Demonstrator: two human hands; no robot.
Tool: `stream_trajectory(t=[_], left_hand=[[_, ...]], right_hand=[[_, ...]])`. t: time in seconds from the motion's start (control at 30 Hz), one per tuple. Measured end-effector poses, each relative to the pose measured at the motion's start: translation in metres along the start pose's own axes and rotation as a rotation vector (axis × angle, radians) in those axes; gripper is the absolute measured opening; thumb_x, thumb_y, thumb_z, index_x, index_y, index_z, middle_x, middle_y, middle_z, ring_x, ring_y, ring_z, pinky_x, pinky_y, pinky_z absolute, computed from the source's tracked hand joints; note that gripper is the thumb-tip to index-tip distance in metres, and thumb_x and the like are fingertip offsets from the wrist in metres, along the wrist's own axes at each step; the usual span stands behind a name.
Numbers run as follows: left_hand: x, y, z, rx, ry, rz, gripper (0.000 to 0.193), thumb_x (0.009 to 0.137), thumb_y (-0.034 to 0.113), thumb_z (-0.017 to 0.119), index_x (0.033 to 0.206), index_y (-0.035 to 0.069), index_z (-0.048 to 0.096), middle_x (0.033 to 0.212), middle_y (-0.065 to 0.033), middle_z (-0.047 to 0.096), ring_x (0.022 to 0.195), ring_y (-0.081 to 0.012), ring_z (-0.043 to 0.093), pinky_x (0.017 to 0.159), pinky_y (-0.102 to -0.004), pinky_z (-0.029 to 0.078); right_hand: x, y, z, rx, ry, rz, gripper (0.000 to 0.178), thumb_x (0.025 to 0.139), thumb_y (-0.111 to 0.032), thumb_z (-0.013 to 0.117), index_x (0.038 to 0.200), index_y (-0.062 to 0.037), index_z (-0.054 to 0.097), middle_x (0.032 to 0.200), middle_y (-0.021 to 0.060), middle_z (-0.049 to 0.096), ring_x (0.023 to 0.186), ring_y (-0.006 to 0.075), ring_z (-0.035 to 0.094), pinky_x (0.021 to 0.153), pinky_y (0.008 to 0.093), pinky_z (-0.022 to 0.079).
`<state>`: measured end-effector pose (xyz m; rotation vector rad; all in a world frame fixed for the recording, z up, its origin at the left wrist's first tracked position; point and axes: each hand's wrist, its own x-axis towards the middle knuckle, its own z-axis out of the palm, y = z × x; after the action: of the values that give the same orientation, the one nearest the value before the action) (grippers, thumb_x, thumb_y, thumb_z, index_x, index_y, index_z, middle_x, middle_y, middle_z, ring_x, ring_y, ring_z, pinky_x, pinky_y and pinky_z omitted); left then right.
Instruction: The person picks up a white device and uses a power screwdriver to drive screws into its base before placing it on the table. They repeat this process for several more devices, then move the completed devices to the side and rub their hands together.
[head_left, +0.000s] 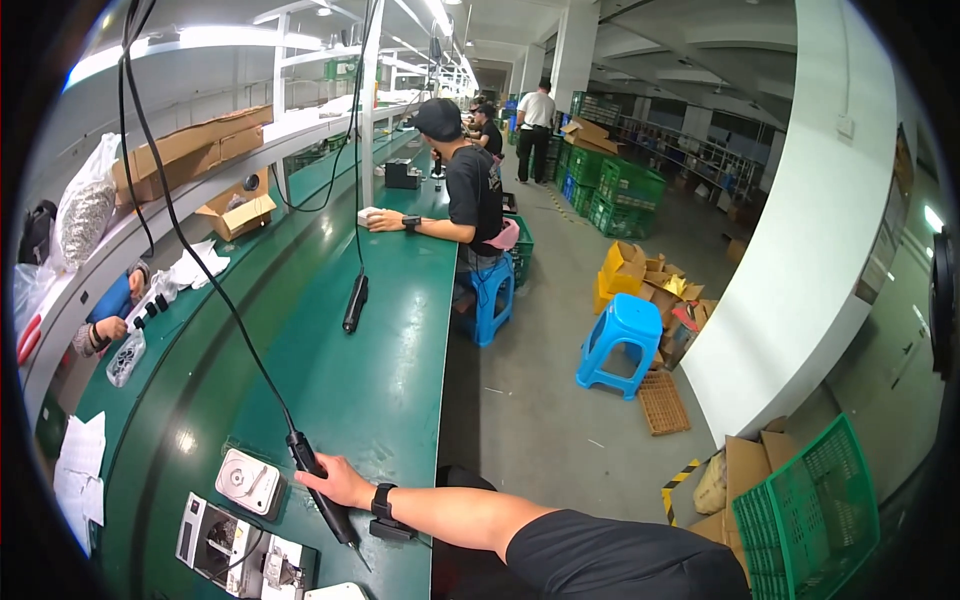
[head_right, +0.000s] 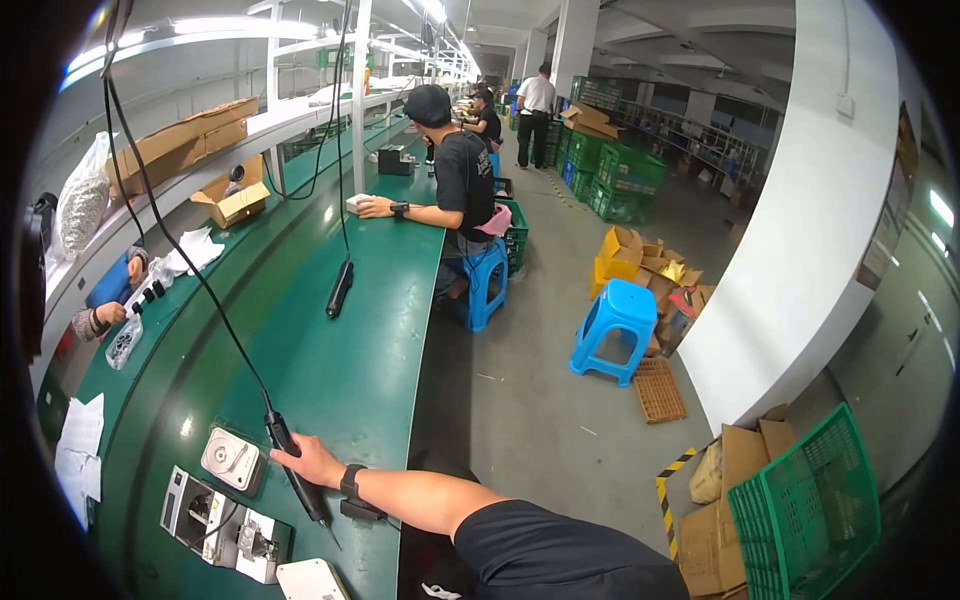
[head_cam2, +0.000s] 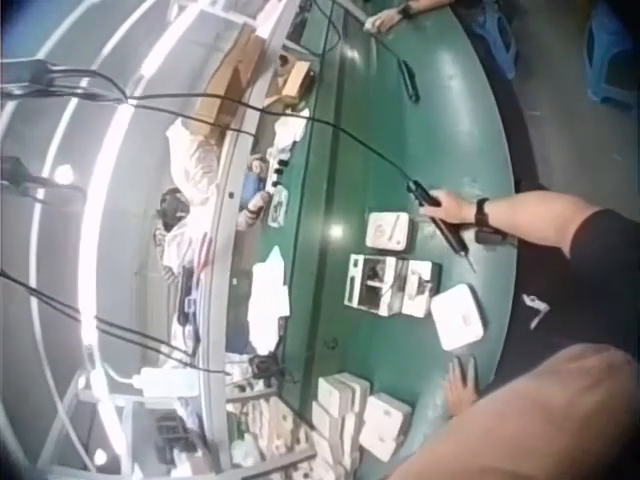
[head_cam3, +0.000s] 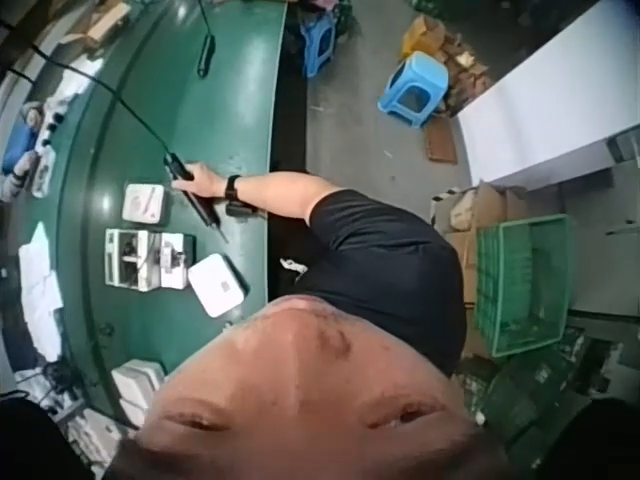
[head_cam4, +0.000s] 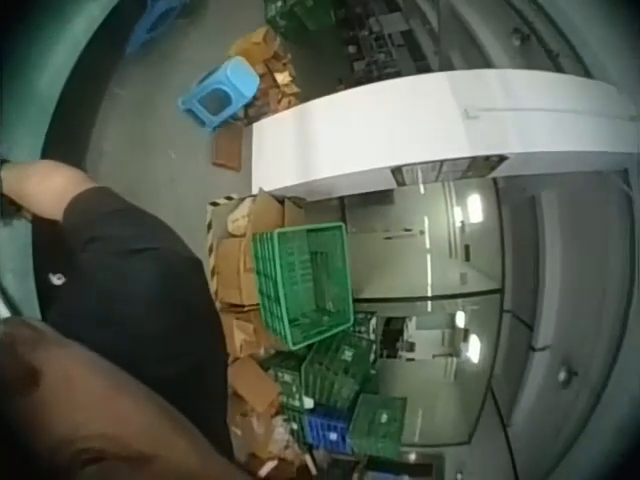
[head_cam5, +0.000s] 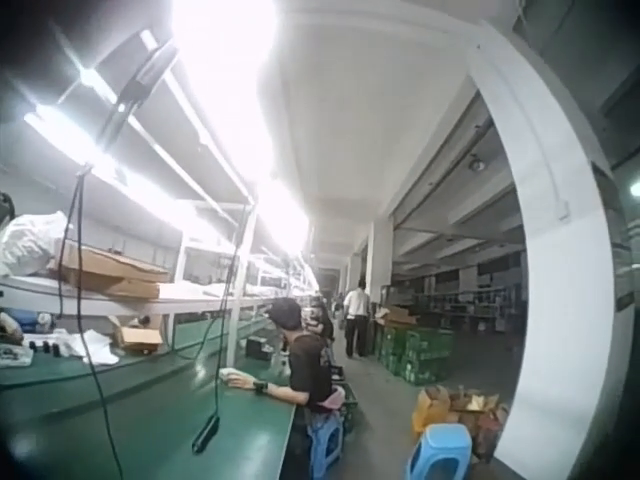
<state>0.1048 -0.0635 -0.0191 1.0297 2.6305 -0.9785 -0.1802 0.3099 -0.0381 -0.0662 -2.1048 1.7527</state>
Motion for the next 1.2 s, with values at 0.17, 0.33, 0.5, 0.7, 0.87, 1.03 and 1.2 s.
stream_trajectory(t=[0.17,0.33,0.5,0.7,0.87,1.03,1.2], left_hand=[[0.060,-0.044,0.036,0.833,1.370,-0.072,0.068,0.091,0.044,0.048,0.154,0.021,0.032,0.157,-0.0186,0.027,0.143,-0.0371,0.029,0.114,-0.0523,0.027],[0.006,-0.026,-0.041,-0.252,-0.284,0.144,0.069,0.092,0.046,0.047,0.154,0.021,0.030,0.158,-0.0186,0.025,0.145,-0.0366,0.026,0.115,-0.0526,0.025],[0.029,-0.039,-0.010,0.582,0.480,-0.090,0.065,0.094,0.039,0.046,0.154,0.019,0.031,0.157,-0.0204,0.026,0.145,-0.0374,0.028,0.116,-0.0520,0.026],[0.001,-0.001,0.005,-0.111,-0.109,0.149,0.062,0.094,0.028,0.047,0.152,0.016,0.032,0.156,-0.0223,0.028,0.143,-0.0388,0.030,0.115,-0.0519,0.028],[0.029,-0.025,-0.039,-0.270,-0.349,0.155,0.064,0.091,0.022,0.052,0.152,0.019,0.033,0.156,-0.0196,0.029,0.142,-0.0388,0.032,0.115,-0.0531,0.028],[0.021,-0.027,0.001,-0.598,0.016,0.106,0.071,0.085,0.026,0.064,0.149,0.013,0.036,0.153,-0.0220,0.031,0.141,-0.0393,0.031,0.117,-0.0524,0.025],[-0.009,-0.005,-0.002,-1.488,0.400,-0.111,0.059,0.092,0.034,0.048,0.148,0.016,0.040,0.155,-0.0229,0.028,0.145,-0.0392,0.025,0.118,-0.0555,0.020]], right_hand=[[0.006,0.001,-0.004,0.005,-0.018,0.043,0.039,0.091,-0.037,0.068,0.091,0.0005,0.058,0.068,0.0042,0.059,0.063,0.0102,0.052,0.058,0.0301,0.044],[0.002,0.002,0.002,-0.057,-0.052,0.100,0.037,0.091,-0.036,0.068,0.092,0.0004,0.058,0.069,0.0041,0.059,0.064,0.0097,0.052,0.059,0.0295,0.045],[-0.003,-0.001,0.004,-0.008,-0.082,0.079,0.036,0.091,-0.034,0.069,0.093,0.0001,0.058,0.069,0.0039,0.059,0.064,0.0096,0.052,0.059,0.0295,0.045],[0.002,-0.005,-0.014,-0.025,-0.107,0.110,0.035,0.091,-0.033,0.069,0.093,0.0000,0.057,0.070,0.0039,0.060,0.065,0.0089,0.053,0.059,0.0289,0.045],[0.010,-0.007,-0.010,-0.021,-0.105,0.125,0.036,0.090,-0.033,0.070,0.093,0.0000,0.057,0.073,0.0039,0.061,0.066,0.0081,0.054,0.059,0.0284,0.046],[0.012,0.012,0.005,0.000,-0.073,0.145,0.038,0.090,-0.035,0.070,0.098,0.0006,0.061,0.078,0.0044,0.064,0.069,0.0108,0.056,0.064,0.0312,0.050],[-0.005,-0.014,0.007,-0.083,-0.146,0.175,0.032,0.091,-0.031,0.066,0.093,0.0008,0.063,0.075,0.0009,0.061,0.071,0.0098,0.052,0.061,0.0311,0.046]])
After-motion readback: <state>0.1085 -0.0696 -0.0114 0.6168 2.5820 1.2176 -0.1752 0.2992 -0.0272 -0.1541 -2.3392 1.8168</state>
